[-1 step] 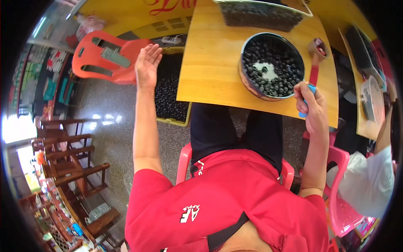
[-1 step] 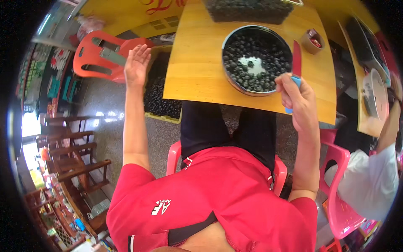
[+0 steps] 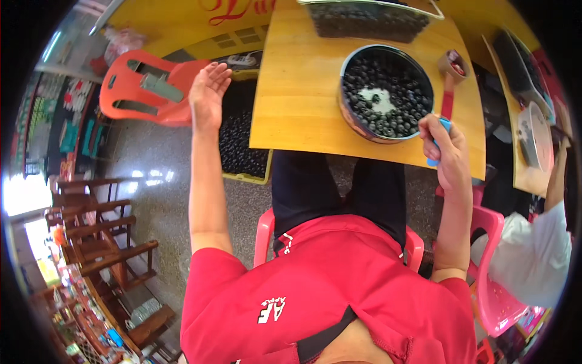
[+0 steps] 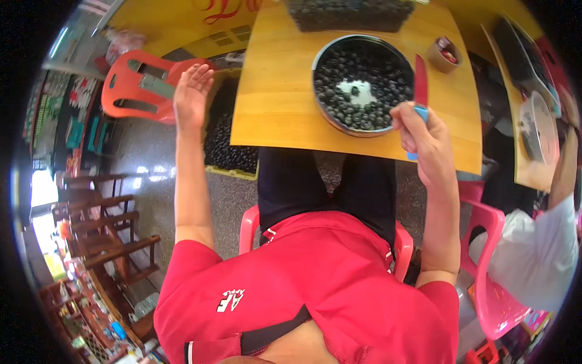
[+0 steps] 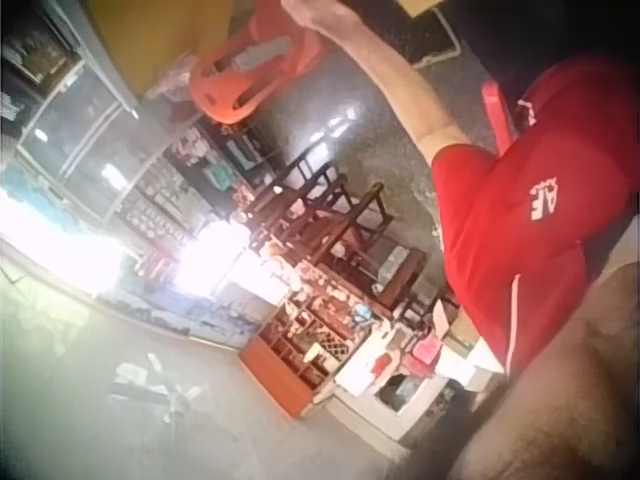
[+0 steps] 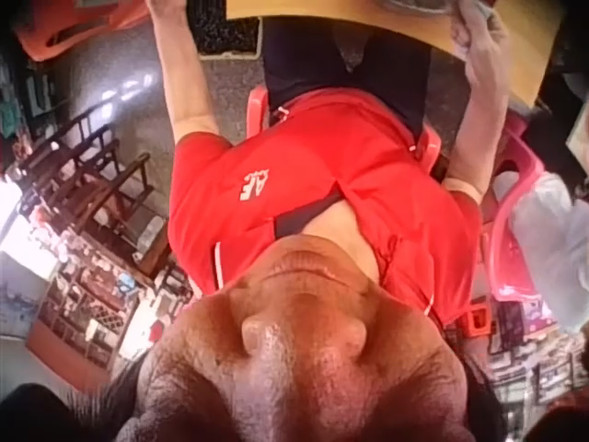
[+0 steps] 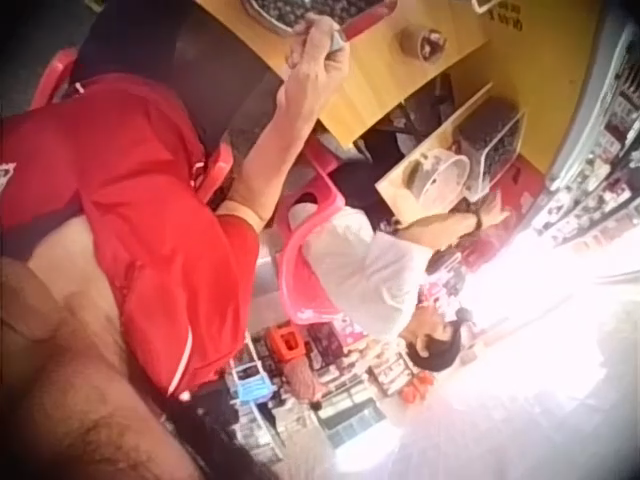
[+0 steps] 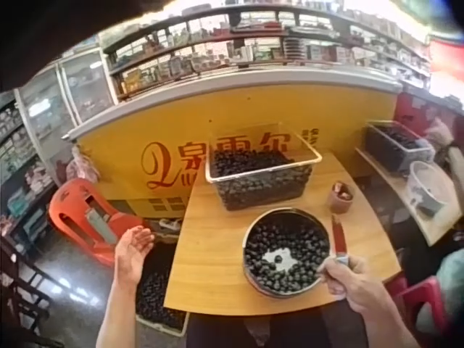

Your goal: Peeling and pitting small dark fruits using a paring knife.

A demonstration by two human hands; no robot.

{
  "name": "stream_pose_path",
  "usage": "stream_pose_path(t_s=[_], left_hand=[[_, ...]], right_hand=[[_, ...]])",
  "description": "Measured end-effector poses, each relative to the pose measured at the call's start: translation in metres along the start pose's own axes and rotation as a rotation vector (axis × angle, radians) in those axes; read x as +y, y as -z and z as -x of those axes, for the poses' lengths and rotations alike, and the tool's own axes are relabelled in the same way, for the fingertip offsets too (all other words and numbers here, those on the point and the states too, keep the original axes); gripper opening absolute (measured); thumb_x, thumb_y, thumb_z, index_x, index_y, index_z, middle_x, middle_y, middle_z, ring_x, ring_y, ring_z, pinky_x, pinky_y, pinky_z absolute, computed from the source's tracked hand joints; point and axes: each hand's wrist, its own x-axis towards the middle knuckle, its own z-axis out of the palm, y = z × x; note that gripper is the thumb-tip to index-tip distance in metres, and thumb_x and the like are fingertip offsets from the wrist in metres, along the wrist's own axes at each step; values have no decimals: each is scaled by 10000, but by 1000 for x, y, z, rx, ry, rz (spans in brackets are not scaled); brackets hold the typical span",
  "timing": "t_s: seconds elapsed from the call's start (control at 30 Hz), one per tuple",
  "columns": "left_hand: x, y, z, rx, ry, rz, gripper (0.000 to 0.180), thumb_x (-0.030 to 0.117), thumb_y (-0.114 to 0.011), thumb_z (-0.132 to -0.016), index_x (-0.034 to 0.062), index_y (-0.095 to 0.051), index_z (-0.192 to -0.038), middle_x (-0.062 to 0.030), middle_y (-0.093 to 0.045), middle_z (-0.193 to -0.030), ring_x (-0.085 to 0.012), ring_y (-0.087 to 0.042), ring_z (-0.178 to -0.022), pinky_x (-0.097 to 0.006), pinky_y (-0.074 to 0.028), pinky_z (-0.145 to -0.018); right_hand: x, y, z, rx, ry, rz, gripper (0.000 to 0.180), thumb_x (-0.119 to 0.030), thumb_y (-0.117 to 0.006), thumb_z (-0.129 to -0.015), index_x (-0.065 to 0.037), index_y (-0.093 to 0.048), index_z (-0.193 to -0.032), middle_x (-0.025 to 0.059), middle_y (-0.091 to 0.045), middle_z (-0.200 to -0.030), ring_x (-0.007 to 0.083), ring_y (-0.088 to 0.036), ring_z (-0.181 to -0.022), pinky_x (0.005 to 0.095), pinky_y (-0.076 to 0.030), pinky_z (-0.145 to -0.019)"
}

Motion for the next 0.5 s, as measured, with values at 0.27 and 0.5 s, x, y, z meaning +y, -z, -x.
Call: stream_pose_path(t_s=[0.27, 0.5], left_hand=[[37, -182, 44, -763, -163, -508, 193, 87, -561, -924, -38, -623, -1058, -102, -668, -997, -141, -626, -846, -264, -486, -742], [-58, -249, 23, -1089, -626, -1363, 164, 76, -569, -805, 21, -652, -936, -144, -664, -903, -316, -638, -868, -401, -506, -745]], right_hand=[[7, 8, 2, -42, 2, -89, 202, -201, -547, -964, -12, -613, -938, 2, -556, -770, 9, -388, -517, 177, -301, -479], [3, 14, 13, -33, 30, -91, 219, -218, -556, -963, -11, -624, -939, 1, -572, -764, 11, -398, -522, 175, -307, -479]])
